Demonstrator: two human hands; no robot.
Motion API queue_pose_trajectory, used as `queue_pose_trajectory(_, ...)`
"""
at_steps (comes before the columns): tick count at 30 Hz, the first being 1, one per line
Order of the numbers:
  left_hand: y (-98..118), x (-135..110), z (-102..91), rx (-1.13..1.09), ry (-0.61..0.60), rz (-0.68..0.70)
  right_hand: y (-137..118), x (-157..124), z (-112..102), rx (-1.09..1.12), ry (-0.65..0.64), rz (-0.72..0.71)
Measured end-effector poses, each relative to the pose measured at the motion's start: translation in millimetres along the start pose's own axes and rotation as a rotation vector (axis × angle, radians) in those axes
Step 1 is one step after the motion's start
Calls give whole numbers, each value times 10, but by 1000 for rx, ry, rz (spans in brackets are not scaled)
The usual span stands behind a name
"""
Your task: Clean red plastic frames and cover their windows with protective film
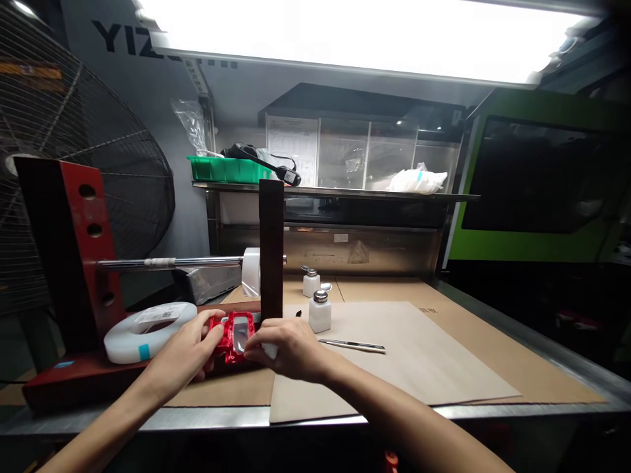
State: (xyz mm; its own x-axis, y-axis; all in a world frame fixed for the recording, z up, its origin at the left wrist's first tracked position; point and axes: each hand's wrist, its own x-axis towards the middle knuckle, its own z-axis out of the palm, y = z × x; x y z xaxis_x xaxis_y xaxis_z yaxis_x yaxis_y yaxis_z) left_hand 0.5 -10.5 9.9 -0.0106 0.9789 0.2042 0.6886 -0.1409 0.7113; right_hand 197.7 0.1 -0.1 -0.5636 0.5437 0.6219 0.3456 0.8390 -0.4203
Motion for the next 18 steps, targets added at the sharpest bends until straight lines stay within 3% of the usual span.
queue_pose_trajectory(3, -3, 49, -67, 102, 107, -6, 189, 118, 45, 480, 166, 374)
queue_pose_trajectory(6, 51, 61, -120, 215, 217, 29, 379, 240, 54, 702, 253, 622)
queue_pose_trajectory(12, 161, 84, -61, 376, 298, 107, 416, 396, 99, 877, 162, 697)
queue_pose_trajectory(18, 203, 88, -8, 500, 326, 153, 370, 426, 127, 958, 202, 711)
